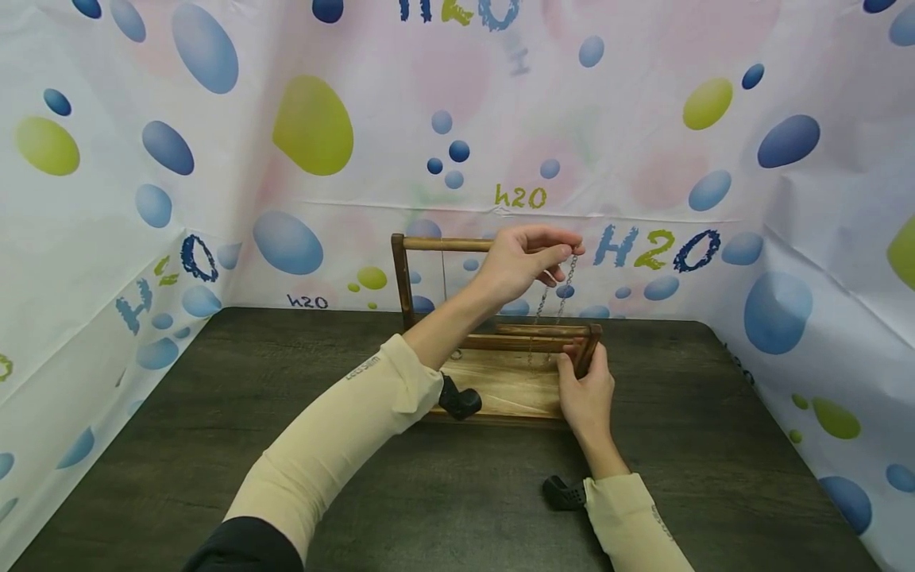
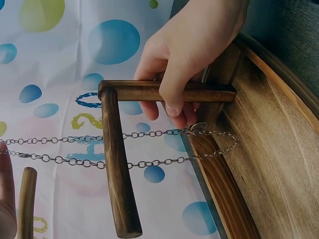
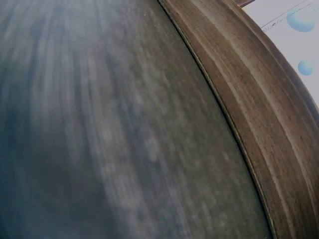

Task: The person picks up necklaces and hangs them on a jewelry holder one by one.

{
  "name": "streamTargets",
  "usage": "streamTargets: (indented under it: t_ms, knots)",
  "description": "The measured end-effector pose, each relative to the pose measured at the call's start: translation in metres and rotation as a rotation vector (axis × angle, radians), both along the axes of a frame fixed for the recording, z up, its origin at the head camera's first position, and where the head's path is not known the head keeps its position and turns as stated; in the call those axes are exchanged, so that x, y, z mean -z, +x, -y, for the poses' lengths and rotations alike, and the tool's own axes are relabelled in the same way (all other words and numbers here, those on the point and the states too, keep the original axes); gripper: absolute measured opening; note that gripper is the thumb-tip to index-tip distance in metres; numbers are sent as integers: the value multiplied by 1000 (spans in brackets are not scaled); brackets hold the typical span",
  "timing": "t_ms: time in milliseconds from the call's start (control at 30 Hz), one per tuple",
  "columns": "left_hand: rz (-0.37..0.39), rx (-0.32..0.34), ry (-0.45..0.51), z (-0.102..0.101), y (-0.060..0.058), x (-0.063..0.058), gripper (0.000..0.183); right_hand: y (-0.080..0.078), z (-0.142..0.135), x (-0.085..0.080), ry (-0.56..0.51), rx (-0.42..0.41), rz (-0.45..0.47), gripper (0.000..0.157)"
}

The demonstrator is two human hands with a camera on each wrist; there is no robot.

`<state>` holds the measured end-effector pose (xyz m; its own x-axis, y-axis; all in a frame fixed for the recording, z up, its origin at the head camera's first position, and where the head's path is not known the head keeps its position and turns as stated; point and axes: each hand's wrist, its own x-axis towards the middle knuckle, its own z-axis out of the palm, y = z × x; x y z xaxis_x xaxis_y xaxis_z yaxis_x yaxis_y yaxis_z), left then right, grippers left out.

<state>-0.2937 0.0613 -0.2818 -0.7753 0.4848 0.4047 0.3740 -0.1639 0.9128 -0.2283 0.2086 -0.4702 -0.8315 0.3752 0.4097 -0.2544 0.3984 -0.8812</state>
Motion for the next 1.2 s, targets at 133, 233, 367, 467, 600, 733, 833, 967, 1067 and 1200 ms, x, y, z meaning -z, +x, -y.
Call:
streamTargets:
  t_ms: [133, 233, 367, 467, 600, 733, 833, 967, 1067, 1200]
  knots:
    - [-8, -7, -3, -4, 0, 0, 22, 0, 0, 0, -4, -1, 2, 29]
    - [-7, -8, 0, -7, -1, 0, 23, 0, 0, 0, -10, -2, 4, 29]
    - [14, -7, -11, -11, -2, 1, 29, 0, 0, 0, -7, 0, 12, 28]
    - [23, -15, -35, -13, -3, 2, 34, 0, 0, 0, -3, 3, 13, 27]
    - [29, -35, -44, -14, -2, 1, 38, -1, 0, 0, -8, 5, 4, 27]
    - [55, -60, -29, -14, -2, 1, 40, 0, 0, 0, -12, 5, 1, 28]
    - [64, -83, -8, -13, -2, 1, 41, 0, 0, -1, -13, 2, -1, 29]
    - [55, -110, 16, -11, -2, 3, 42, 0, 1, -1, -15, 1, -9, 30]
    - [54, -124, 14, -10, -3, 4, 43, 1, 1, -1, -13, 5, -13, 30]
    - [58, -136, 1, -7, -3, 5, 43, 1, 1, 0, -18, 11, -15, 29]
